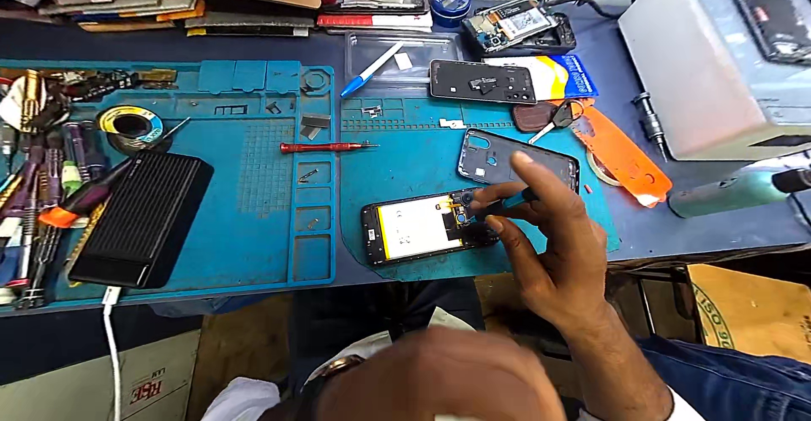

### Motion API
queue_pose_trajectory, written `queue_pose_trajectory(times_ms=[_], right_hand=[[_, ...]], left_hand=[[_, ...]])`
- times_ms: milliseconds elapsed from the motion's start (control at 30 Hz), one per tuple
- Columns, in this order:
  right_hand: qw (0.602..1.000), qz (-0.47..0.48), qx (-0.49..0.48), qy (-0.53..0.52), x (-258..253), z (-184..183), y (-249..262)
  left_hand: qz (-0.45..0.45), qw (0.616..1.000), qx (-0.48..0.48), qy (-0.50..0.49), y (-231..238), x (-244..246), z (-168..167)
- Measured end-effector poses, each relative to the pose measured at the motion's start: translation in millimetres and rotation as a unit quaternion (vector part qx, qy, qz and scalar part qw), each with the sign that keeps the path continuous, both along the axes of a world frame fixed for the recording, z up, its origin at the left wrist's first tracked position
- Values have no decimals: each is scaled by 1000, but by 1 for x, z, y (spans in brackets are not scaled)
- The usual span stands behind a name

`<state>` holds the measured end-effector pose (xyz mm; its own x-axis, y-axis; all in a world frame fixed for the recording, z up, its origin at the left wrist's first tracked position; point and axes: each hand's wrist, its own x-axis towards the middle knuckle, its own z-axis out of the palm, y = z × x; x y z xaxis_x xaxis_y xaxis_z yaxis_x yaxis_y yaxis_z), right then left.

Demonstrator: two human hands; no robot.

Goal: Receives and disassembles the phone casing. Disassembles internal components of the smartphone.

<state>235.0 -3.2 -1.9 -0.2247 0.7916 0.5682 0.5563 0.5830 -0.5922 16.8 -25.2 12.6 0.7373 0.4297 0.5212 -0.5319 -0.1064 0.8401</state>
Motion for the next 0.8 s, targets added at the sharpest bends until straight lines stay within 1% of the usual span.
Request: queue_pose_trajectory(times_ms=[33, 67, 100, 133, 200, 233, 300, 333, 400, 467, 500, 533, 600, 667, 700, 767, 800], right_hand=[[1000, -4, 15, -9, -1, 2, 2], [999, -22, 35, -11, -3, 2, 5], [998, -46, 53, -6, -6, 1, 7], [996, -62, 67, 4, -8, 0, 9], [997, -50, 56, 10, -8, 3, 10], [999, -19, 35, 5, -5, 7, 11], [998, 66, -5, 13, 0, 12, 13], [996, 87, -12, 30, 1, 11, 15], [996, 61, 18, 58, 1, 4, 20], [995, 21, 47, 85, -1, -4, 24], [995, 18, 43, 90, -1, -4, 25], [995, 32, 26, 88, -1, -1, 24], [992, 96, -19, 78, 4, 7, 23], [986, 141, -30, 80, 5, 10, 23], [989, 124, -10, 79, 3, 6, 23], [995, 46, 33, 80, -2, -1, 24], [996, 20, 40, 82, -2, -1, 24]], left_hand=[[85, 992, 72, 54, 4, -4, -7], [176, 968, 140, 110, 7, -7, -15], [261, 931, 198, 161, 10, -9, -21], [325, 892, 241, 202, 14, -10, -25], [401, 829, 284, 266, 26, -11, -29], [422, 806, 296, 290, 32, -10, -30], [439, 775, 318, 326, 40, -6, -36], [440, 763, 328, 340, 43, -3, -39], [435, 748, 342, 366, 45, 4, -45], [433, 738, 348, 383, 45, 11, -50], [436, 734, 351, 386, 45, 13, -51], [439, 730, 354, 386, 45, 14, -53], [444, 730, 355, 379, 45, 13, -56], [453, 728, 361, 367, 46, 12, -61], [457, 726, 365, 363, 45, 12, -63], [462, 722, 367, 362, 43, 14, -64], [464, 720, 367, 362, 43, 15, -64]])
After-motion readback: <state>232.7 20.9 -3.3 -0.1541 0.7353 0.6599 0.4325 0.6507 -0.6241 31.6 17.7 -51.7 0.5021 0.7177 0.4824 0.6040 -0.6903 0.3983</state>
